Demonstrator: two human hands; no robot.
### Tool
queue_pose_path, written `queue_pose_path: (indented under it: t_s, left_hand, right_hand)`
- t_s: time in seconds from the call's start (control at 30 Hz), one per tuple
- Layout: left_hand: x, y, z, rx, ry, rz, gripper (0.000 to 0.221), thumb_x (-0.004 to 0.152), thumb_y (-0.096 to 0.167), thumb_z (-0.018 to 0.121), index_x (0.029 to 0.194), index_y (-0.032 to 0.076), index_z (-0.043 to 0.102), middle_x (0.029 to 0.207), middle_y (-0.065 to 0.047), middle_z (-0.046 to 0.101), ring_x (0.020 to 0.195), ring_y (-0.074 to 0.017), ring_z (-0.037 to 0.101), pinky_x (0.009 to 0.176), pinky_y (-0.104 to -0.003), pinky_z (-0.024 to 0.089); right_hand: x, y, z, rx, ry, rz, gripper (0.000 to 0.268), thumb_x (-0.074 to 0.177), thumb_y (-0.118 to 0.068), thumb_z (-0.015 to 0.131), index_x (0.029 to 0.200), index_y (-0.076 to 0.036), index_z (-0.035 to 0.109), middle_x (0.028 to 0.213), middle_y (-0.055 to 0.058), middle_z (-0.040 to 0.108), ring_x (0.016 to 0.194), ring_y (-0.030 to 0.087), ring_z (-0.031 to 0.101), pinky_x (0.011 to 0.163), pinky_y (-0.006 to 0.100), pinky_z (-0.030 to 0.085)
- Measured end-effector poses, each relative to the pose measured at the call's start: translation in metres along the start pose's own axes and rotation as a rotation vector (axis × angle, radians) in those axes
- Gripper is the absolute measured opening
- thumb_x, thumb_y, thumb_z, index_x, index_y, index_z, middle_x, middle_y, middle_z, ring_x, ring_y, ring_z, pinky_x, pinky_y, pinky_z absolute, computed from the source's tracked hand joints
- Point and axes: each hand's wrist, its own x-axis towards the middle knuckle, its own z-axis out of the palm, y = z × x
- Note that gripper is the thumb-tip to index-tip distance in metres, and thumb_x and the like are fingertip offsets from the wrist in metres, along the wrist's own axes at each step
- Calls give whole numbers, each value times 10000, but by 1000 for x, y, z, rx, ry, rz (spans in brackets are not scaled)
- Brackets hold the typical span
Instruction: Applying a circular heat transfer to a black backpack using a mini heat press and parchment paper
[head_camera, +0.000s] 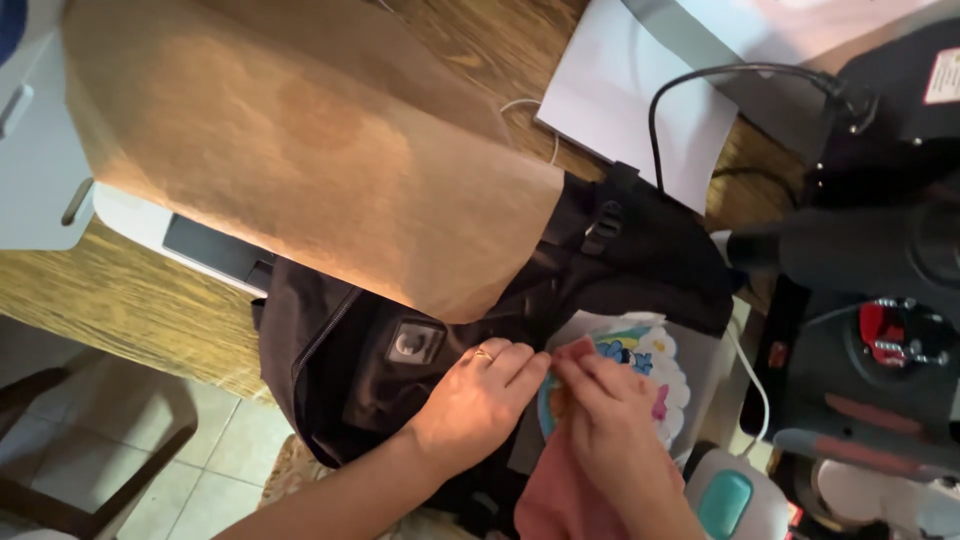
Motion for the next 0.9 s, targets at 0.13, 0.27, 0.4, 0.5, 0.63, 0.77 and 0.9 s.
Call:
queue_pose_path:
  t_s: [0.13, 0.27, 0.4, 0.5, 0.63, 0.77, 0.9]
  left_hand:
    - [2, 0, -1, -44, -12, 2, 315, 932, 75, 552, 1235, 20, 617, 1113, -119, 622, 1001, -325, 608, 836, -425, 535]
    - [0, 0, 3, -22, 8, -7, 350, 928, 33, 553, 1272, 21, 613, 1149, -110, 615, 1031, -314, 600, 840, -419, 535]
    - [-2, -1, 4, -19, -21, -2, 362, 929, 80, 559, 1284, 26, 604, 1149, -106, 606, 1042, -315, 590, 844, -423, 527]
    - [1, 0, -2, -31, 0, 3, 310, 955, 73, 552, 1257, 26, 607, 1118, -101, 606, 1021, -307, 599, 846, -412, 534]
    - [0, 2, 3, -28, 0, -22, 293, 995, 103, 555, 1277, 34, 593, 1142, -99, 608, 1047, -307, 598, 864, -425, 531]
    - [2, 9, -1, -9, 65, -78, 359, 1000, 203, 633, 1295, -1, 618, 1210, -140, 585, 1019, -312, 615, 813, -411, 560]
    - [1, 12, 1, 53, 64, -82, 441, 953, 281, 756, 1266, -2, 628, 1230, -132, 547, 1005, -292, 622, 793, -387, 552]
  right_hand:
    - [-15, 7, 8, -31, -99, 72, 415, 925, -73, 557, 1291, -208, 698, 1347, -21, 658, 1180, 195, 608, 945, 425, 330]
    - [-15, 5, 8, -50, -48, 89, 373, 935, -129, 601, 1286, -205, 704, 1260, -8, 670, 1143, 184, 627, 935, 421, 335]
    - [-28, 10, 14, -43, -77, 14, 427, 895, -70, 564, 1280, -190, 706, 1320, 19, 641, 1100, 219, 614, 943, 443, 334]
    - [-18, 9, 12, -105, -46, 81, 363, 925, -128, 572, 1216, -282, 724, 1273, -82, 659, 958, 153, 646, 851, 404, 312]
    - [-27, 4, 6, 23, -119, 24, 460, 834, -28, 562, 1228, -191, 735, 1409, 10, 630, 1204, 216, 607, 995, 452, 335]
    - [-23, -10, -19, -34, -32, 108, 334, 871, -99, 590, 1138, -204, 759, 1191, 21, 693, 1069, 249, 638, 938, 452, 402]
    - [-19, -7, -32, -338, 146, 276, 317, 914, -251, 729, 1225, -188, 737, 1116, 86, 661, 1007, 319, 623, 955, 487, 452]
